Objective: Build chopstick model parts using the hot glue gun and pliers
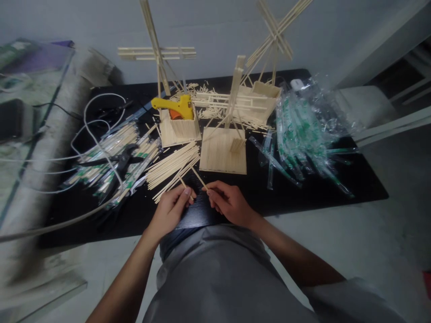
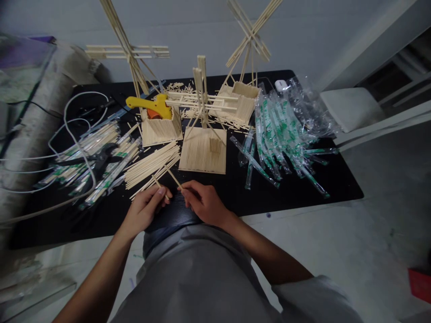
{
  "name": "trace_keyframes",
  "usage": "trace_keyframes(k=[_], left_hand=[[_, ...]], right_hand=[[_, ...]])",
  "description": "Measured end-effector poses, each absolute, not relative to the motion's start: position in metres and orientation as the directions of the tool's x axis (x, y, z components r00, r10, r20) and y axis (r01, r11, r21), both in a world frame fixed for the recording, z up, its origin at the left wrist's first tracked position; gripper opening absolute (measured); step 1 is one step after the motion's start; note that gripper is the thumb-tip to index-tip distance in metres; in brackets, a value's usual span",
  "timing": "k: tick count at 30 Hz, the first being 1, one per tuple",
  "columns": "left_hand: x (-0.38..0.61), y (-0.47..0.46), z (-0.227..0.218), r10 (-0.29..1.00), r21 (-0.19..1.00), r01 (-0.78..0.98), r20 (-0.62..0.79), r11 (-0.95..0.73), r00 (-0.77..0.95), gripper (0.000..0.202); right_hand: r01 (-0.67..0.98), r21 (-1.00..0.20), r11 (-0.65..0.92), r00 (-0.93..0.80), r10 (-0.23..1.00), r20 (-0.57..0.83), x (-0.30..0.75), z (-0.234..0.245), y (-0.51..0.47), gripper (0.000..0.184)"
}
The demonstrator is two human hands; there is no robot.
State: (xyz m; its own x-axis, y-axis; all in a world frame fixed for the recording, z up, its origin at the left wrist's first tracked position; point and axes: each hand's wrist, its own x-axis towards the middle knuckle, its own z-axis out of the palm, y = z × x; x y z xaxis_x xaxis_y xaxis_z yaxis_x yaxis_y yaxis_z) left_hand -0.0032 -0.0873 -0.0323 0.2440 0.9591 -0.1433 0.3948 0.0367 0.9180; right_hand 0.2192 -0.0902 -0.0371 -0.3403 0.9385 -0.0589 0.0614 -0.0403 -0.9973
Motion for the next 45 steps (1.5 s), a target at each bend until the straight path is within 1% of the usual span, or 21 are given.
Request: trace_keyframes(k=[6, 10, 12, 14, 16, 18, 21, 24, 29, 34, 45], left_hand=[[0.008, -0.081, -0.021, 0.959, 0.86, 0.51, -0.131, -0.015, 0.249, 0.056], [0.014, -0.073, -0.017, 0.969, 0.807, 0.588, -0.102, -0.05, 0.224, 0.06], [0.014, -0.071, -0.016, 0.975, 0.793, 0.606, -0.081, -0.061, 0.205, 0.058], [0.013, -0.07, -0.015, 0.981, 0.79, 0.61, -0.06, -0.067, 0.185, 0.05], [0.012, -0.071, -0.015, 0.983, 0.816, 0.574, -0.046, -0.064, 0.176, 0.036], [0.011, -0.073, -0.015, 0.983, 0.879, 0.474, -0.045, -0.045, 0.177, 0.024], [0.013, -0.074, -0.016, 0.986, 0.955, 0.298, -0.059, 0.01, 0.155, 0.021], [0.014, -0.075, -0.021, 0.989, 0.972, 0.228, -0.08, 0.051, 0.122, 0.022], [0.013, -0.077, -0.028, 0.987, 0.981, 0.181, -0.092, 0.068, 0.129, 0.024], [0.01, -0.078, -0.03, 0.99, 0.985, 0.162, -0.077, 0.057, 0.12, 0.019], [0.008, -0.079, -0.033, 0.988, 0.984, 0.174, -0.067, 0.043, 0.138, 0.016]], right_hand=[[0.05, -0.998, -0.045, -0.36, 0.931, -0.06, 0.219, -0.036, -0.09, 0.024], [0.061, -0.997, -0.054, -0.359, 0.93, -0.072, 0.22, -0.035, -0.09, 0.024], [0.062, -0.997, -0.05, -0.355, 0.932, -0.068, 0.22, -0.035, -0.09, 0.023], [0.067, -0.997, -0.041, -0.356, 0.932, -0.063, 0.219, -0.036, -0.09, 0.022], [0.079, -0.996, -0.032, -0.357, 0.932, -0.058, 0.219, -0.036, -0.09, 0.021], [0.091, -0.996, -0.021, -0.358, 0.932, -0.052, 0.218, -0.035, -0.09, 0.02], [0.098, -0.995, -0.007, -0.361, 0.932, -0.043, 0.218, -0.033, -0.09, 0.018], [0.094, -0.996, 0.0, -0.364, 0.931, -0.035, 0.219, -0.032, -0.089, 0.017], [0.115, -0.993, 0.023, -0.367, 0.93, -0.021, 0.219, -0.032, -0.089, 0.014], [0.15, -0.987, 0.06, -0.368, 0.93, 0.001, 0.218, -0.032, -0.089, 0.015], [0.164, -0.982, 0.09, -0.396, 0.918, 0.018, 0.22, -0.036, -0.09, 0.016]])
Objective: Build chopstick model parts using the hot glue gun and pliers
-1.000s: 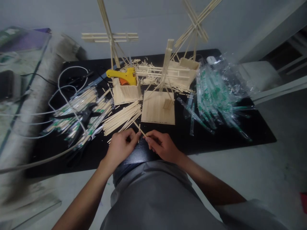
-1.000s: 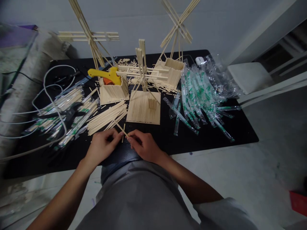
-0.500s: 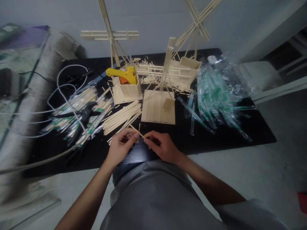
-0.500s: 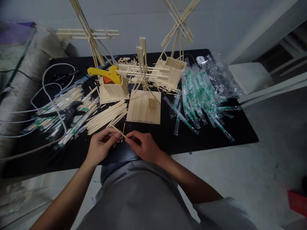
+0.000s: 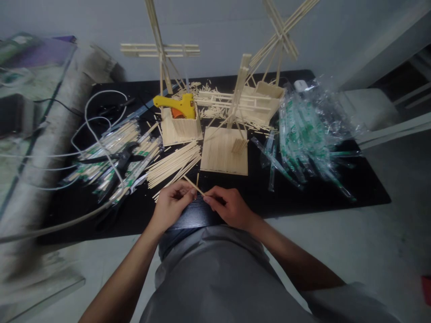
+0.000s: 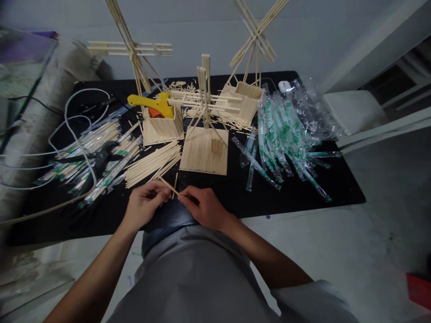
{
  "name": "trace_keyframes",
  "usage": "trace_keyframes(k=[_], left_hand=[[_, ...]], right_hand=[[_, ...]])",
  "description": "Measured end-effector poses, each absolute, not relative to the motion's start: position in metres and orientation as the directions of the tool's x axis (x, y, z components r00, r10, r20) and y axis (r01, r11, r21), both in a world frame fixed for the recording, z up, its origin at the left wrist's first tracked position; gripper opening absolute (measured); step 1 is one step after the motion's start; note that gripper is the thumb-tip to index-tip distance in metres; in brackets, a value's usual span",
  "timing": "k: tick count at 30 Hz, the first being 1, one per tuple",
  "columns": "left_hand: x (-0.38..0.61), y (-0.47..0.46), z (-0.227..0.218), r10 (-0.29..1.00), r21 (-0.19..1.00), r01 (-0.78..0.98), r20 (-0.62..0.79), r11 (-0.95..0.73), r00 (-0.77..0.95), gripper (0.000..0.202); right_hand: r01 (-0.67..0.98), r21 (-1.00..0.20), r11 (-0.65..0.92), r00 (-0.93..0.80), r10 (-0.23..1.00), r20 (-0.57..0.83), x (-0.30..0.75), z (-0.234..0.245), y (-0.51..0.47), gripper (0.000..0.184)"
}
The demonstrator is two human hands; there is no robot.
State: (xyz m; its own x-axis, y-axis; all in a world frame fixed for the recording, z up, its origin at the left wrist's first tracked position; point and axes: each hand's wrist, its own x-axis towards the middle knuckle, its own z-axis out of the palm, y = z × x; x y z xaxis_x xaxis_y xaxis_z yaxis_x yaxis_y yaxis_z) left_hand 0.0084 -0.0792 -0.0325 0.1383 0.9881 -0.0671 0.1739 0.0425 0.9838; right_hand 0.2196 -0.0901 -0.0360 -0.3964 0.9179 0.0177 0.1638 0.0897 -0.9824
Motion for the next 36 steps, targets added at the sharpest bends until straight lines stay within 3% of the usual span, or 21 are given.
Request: trace_keyframes(k=[25, 36], left_hand=[[0.0133, -0.0787, -0.0282, 0.994, 0.979, 0.202, -0.051, 0.03, 0.1, 0.02], [0.0135, -0.0764, -0.0278, 0.992, 0.978, 0.201, -0.07, 0.048, 0.102, 0.026]], right_hand=[[0.108, -0.993, -0.037, -0.358, 0.931, -0.074, 0.2198, -0.031, -0.0893, 0.022], [0.113, -0.993, -0.017, -0.399, 0.915, -0.061, 0.2208, -0.0294, -0.0884, 0.024]])
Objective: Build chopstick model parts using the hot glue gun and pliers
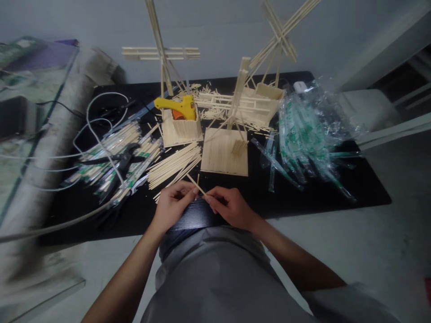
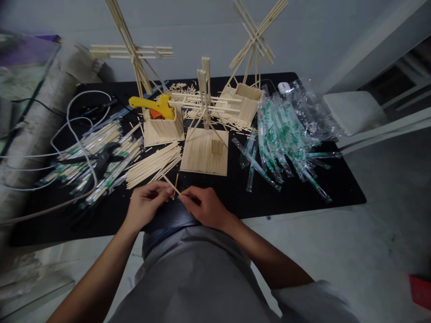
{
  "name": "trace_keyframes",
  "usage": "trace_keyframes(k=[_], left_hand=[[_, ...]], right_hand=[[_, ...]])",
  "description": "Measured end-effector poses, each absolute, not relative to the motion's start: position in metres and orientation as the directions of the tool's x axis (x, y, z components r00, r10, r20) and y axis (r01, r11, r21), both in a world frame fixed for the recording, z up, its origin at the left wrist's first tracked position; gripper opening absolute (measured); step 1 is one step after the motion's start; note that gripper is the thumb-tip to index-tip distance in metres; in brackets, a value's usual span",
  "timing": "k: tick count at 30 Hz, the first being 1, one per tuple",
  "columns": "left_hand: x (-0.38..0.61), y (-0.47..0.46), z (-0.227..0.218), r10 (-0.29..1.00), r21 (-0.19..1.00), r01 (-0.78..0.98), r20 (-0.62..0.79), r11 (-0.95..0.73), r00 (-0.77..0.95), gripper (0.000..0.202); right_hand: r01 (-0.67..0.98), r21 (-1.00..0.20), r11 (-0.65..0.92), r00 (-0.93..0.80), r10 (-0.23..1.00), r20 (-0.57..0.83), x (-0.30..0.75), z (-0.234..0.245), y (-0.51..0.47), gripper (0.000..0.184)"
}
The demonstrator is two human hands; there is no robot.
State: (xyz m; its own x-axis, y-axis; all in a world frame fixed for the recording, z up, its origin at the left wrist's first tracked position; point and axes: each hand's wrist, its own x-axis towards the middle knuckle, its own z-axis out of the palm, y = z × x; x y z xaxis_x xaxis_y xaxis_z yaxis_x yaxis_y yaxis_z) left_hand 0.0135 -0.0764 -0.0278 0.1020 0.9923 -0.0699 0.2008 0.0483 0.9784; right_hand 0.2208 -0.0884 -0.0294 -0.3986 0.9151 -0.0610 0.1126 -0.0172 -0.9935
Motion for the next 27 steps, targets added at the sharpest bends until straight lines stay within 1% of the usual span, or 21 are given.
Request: trace_keyframes(k=[4, 9, 13, 19, 22, 24, 27], left_hand=[[0.0141, -0.078, -0.0291, 0.994, 0.975, 0.22, -0.059, 0.039, 0.087, 0.022], [0.0164, -0.0791, -0.0325, 1.0, 0.971, 0.238, -0.028, 0.024, 0.01, 0.015], [0.0164, -0.0786, -0.0325, 0.999, 0.976, 0.219, -0.011, 0.021, -0.046, 0.017], [0.0146, -0.0787, -0.0291, 0.999, 0.984, 0.177, -0.036, 0.034, 0.006, 0.023], [0.0159, -0.0781, -0.0289, 0.999, 0.987, 0.157, -0.041, 0.035, 0.035, 0.023], [0.0177, -0.0774, -0.0296, 0.999, 0.991, 0.127, -0.034, 0.029, 0.032, 0.03], [0.0192, -0.0769, -0.0314, 1.0, 0.999, 0.052, -0.012, 0.01, 0.028, 0.048]], right_hand=[[0.121, -0.992, -0.022, -0.405, 0.912, -0.069, 0.2206, -0.0298, -0.0889, 0.023], [0.139, -0.99, 0.003, -0.403, 0.914, -0.054, 0.2197, -0.0314, -0.0892, 0.023], [0.113, -0.993, -0.016, -0.408, 0.911, -0.061, 0.2196, -0.0308, -0.0892, 0.024], [0.098, -0.994, -0.047, -0.388, 0.918, -0.082, 0.22, -0.0296, -0.0894, 0.026], [0.093, -0.995, -0.042, -0.394, 0.916, -0.075, 0.2207, -0.0301, -0.0891, 0.026], [0.095, -0.995, -0.036, -0.404, 0.912, -0.071, 0.2213, -0.0298, -0.0889, 0.027], [0.114, -0.993, -0.036, -0.406, 0.91, -0.08, 0.222, -0.0284, -0.0891, 0.028]])
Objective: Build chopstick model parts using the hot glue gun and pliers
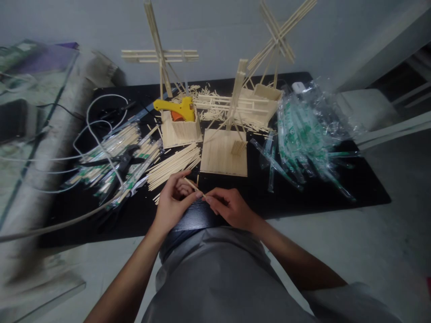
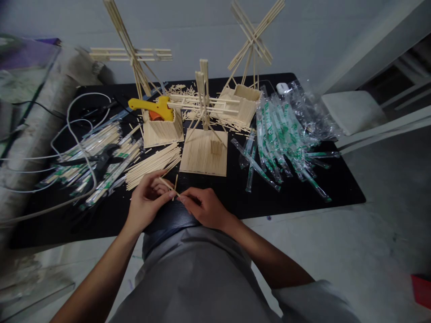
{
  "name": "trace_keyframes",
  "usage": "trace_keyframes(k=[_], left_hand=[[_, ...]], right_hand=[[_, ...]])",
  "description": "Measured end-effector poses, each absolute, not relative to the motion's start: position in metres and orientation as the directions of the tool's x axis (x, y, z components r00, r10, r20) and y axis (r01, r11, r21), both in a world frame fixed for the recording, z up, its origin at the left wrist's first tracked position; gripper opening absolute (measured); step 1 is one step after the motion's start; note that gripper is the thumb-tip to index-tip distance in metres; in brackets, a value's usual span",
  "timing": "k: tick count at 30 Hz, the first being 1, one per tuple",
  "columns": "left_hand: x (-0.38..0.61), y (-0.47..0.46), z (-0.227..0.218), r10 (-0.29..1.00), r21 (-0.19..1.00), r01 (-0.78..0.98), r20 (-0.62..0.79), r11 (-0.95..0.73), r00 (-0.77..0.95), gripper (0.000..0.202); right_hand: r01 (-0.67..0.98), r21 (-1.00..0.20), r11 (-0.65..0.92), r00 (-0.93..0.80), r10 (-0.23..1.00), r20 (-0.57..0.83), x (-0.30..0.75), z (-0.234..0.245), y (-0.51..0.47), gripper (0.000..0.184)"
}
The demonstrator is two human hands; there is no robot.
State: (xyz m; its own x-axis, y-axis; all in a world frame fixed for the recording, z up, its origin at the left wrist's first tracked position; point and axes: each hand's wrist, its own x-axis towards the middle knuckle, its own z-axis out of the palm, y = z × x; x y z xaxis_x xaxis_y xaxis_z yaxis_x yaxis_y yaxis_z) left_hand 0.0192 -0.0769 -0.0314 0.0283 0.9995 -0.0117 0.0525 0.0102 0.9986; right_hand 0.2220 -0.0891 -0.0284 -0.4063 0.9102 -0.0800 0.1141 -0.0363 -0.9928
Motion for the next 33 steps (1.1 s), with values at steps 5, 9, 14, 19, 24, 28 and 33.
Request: trace_keyframes(k=[5, 9, 14, 19, 24, 28, 33], left_hand=[[0.017, -0.079, -0.035, 0.999, 0.987, 0.157, 0.038, -0.041, 0.021, 0.024], [0.015, -0.079, -0.036, 0.997, 0.973, 0.22, 0.072, -0.075, 0.02, 0.019], [0.015, -0.079, -0.035, 0.992, 0.947, 0.3, 0.096, -0.117, 0.084, 0.015], [0.016, -0.081, -0.032, 0.975, 0.916, 0.367, 0.094, -0.164, 0.203, 0.014], [0.016, -0.082, -0.03, 0.962, 0.893, 0.401, 0.11, -0.206, 0.249, 0.016], [0.015, -0.083, -0.029, 0.941, 0.877, 0.406, 0.129, -0.256, 0.314, 0.017], [0.014, -0.085, -0.028, 0.899, 0.843, 0.412, 0.171, -0.345, 0.402, 0.018]], right_hand=[[0.147, -0.989, -0.015, -0.379, 0.923, -0.07, 0.221, -0.028, -0.089, 0.026], [0.129, -0.992, -0.015, -0.319, 0.946, -0.056, 0.22, -0.031, -0.089, 0.025], [0.039, -0.995, -0.09, -0.193, 0.977, -0.095, 0.219, -0.038, -0.089, 0.037], [-0.073, -0.983, -0.167, -0.109, 0.981, -0.159, 0.216, -0.037, -0.087, 0.046], [-0.053, -0.988, -0.144, -0.074, 0.987, -0.14, 0.216, -0.034, -0.086, 0.048], [-0.023, -0.992, -0.12, -0.041, 0.992, -0.119, 0.217, -0.034, -0.088, 0.047], [-0.015, -0.994, -0.107, -0.015, 0.994, -0.107, 0.217, -0.035, -0.089, 0.046]])
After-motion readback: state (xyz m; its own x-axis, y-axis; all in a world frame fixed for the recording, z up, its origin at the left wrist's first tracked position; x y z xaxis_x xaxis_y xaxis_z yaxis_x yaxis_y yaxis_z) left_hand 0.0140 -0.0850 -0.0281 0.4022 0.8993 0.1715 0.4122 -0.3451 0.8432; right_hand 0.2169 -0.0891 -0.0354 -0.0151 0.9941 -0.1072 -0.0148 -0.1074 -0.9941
